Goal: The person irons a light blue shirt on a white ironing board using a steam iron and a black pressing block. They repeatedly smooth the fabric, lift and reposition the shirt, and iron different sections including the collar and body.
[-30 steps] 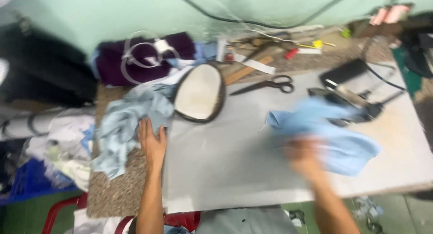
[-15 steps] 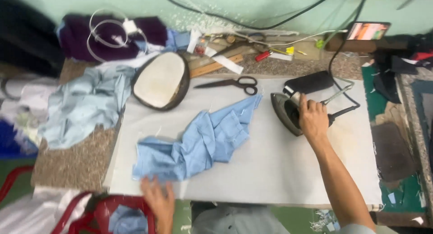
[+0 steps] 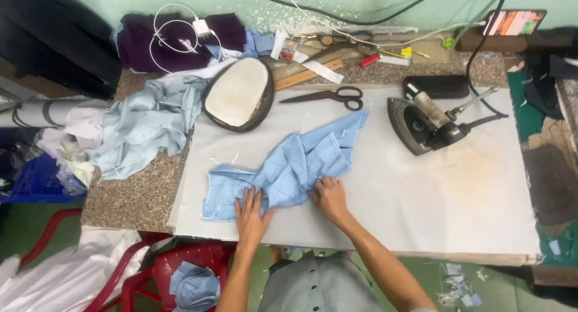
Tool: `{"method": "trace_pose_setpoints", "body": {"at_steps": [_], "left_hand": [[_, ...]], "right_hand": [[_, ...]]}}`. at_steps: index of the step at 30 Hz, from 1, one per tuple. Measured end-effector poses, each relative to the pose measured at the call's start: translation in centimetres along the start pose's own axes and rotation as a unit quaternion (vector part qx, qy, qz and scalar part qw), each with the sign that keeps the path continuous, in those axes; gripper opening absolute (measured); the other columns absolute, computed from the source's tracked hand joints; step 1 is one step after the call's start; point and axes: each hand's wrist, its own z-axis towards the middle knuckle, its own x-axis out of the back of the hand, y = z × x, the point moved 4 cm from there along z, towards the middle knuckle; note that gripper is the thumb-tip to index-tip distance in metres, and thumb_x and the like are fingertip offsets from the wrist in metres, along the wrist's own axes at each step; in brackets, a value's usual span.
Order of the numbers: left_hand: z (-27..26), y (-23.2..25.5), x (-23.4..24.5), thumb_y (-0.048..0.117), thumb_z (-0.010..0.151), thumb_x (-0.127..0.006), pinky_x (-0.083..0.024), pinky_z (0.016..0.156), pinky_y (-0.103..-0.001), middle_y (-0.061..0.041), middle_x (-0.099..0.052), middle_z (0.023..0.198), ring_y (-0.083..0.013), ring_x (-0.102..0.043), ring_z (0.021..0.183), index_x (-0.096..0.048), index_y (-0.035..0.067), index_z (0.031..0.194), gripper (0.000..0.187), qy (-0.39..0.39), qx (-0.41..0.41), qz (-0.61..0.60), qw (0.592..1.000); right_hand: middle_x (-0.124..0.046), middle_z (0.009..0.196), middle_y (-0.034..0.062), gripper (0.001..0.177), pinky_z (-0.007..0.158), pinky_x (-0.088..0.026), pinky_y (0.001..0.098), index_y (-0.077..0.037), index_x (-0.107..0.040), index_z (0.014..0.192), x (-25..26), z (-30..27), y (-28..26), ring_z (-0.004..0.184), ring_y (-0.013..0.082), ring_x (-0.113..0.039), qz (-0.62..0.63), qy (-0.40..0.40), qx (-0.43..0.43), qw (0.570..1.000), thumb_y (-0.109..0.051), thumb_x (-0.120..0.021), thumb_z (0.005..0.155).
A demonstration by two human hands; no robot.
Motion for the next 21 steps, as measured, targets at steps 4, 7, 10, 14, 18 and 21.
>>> {"method": "trace_pose_setpoints", "body": {"at_steps": [4,7,10,14,18,21], "left_hand": [[0.2,-5.4,-0.2,0.022,0.093,-0.071,-0.035,0.12,-0.049,-0.007,-0.075,0.115,-0.0277,-0.059,0.131,-0.077,0.014,0.105,0.016,0.093,-0.024,-0.107,0.99],[1.3,-8.8,0.1,0.014,0.094,-0.068,-0.047,0.104,-0.043,-0.01,-0.078,0.103,-0.0247,-0.063,0.114,-0.077,0.013,0.104,0.013,0.038,0.06,-0.314,0.947],[3.0,-8.9,4.1,0.006,0.098,-0.06,-0.051,0.074,-0.031,-0.005,-0.068,0.077,-0.0128,-0.06,0.076,-0.075,0.012,0.1,0.016,0.018,0.089,-0.457,0.885],[7.3,-3.7,6.5,0.01,0.101,-0.059,-0.048,0.057,-0.026,0.001,-0.06,0.063,-0.0089,-0.05,0.061,-0.075,0.014,0.097,0.017,-0.039,0.048,-0.48,0.875],[8.9,7.5,10.0,0.02,0.102,-0.062,-0.056,0.088,-0.046,-0.016,-0.072,0.105,-0.0345,-0.071,0.105,-0.069,0.008,0.123,0.026,-0.061,-0.087,-0.209,0.972],[7.7,15.8,11.8,0.004,0.092,-0.069,-0.046,0.105,-0.049,-0.021,-0.068,0.117,-0.0395,-0.066,0.116,-0.065,0.0,0.128,0.037,-0.087,-0.238,-0.344,0.904]], "right_hand": [[-0.073,0.099,0.0086,0.016,0.085,-0.053,0.0401,-0.01,-0.073,0.086,3.4,-1.7,2.0,0.092,0.0301,-0.069,0.236,0.063,-0.117,0.963,-0.025,-0.08,0.086],[-0.074,0.096,0.0117,0.009,0.084,-0.053,0.0398,-0.004,-0.072,0.095,9.7,-6.1,6.8,0.088,0.0262,-0.067,0.366,0.14,-0.204,0.897,-0.013,-0.073,0.093],[-0.068,0.083,0.005,0.011,0.082,-0.053,0.032,-0.007,-0.069,0.102,17.4,-10.7,8.5,0.08,0.0141,-0.062,0.475,0.268,-0.241,0.803,-0.014,-0.061,0.104],[-0.064,0.078,0.005,0.015,0.081,-0.059,0.0326,-0.004,-0.069,0.107,23.7,-15.9,9.1,0.075,0.0116,-0.062,0.444,0.362,-0.252,0.78,-0.014,-0.058,0.108],[-0.075,0.091,0.0163,0.007,0.075,-0.055,0.0416,-0.002,-0.072,0.1,24.8,-16.0,4.3,0.079,0.0184,-0.065,0.292,0.363,-0.255,0.847,0.001,-0.068,0.095],[-0.079,0.083,0.0136,0.014,0.073,-0.059,0.0433,-0.008,-0.075,0.102,24.8,-14.4,-0.6,0.077,0.0312,-0.077,0.257,0.247,-0.243,0.902,-0.005,-0.073,0.088]]}}
